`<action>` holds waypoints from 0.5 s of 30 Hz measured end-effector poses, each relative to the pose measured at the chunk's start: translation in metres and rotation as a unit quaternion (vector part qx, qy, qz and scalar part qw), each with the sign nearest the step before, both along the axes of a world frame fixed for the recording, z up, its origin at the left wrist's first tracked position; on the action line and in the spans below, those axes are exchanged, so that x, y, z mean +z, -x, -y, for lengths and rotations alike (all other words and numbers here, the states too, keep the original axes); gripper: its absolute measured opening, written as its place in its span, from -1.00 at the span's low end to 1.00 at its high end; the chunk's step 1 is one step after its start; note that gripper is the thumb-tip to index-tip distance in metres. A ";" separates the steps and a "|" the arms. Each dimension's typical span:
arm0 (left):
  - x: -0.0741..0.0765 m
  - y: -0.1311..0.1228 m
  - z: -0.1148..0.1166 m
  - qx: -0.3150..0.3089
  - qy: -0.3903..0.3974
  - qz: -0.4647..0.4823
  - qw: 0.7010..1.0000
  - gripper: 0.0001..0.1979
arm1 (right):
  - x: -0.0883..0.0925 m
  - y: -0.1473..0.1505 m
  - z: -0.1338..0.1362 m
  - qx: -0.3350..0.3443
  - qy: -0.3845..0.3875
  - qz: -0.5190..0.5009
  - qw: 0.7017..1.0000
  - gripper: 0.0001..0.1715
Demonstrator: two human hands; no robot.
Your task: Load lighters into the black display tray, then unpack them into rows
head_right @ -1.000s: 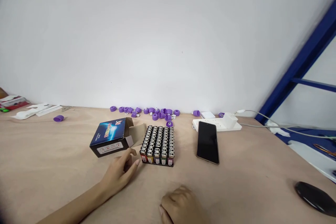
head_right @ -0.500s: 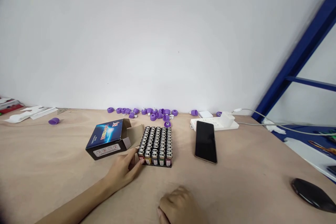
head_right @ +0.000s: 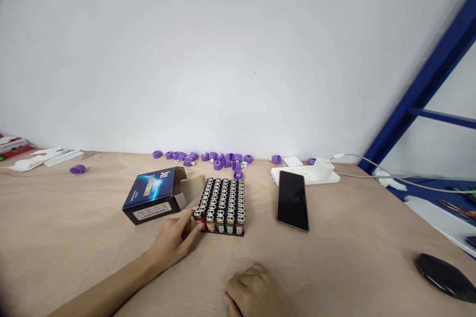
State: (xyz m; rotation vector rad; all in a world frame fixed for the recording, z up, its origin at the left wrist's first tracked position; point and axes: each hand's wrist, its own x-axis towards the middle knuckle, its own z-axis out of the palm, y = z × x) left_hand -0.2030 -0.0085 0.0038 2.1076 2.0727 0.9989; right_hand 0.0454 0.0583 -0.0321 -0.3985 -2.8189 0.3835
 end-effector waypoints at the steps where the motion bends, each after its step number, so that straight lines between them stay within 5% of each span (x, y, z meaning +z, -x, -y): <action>1: 0.000 0.000 0.000 0.000 -0.002 0.006 1.000 -0.90 | 0.000 0.000 0.000 0.000 0.001 0.000 1.000 -0.85; 12: -0.004 -0.002 0.012 0.027 -0.093 0.135 0.986 -0.83 | 0.006 -0.002 0.001 -0.004 0.032 -0.024 0.999 -0.81; 15: -0.010 -0.026 0.029 -0.006 -0.096 0.171 0.980 -0.82 | 0.020 -0.001 0.007 -0.023 0.179 -0.075 0.981 -0.81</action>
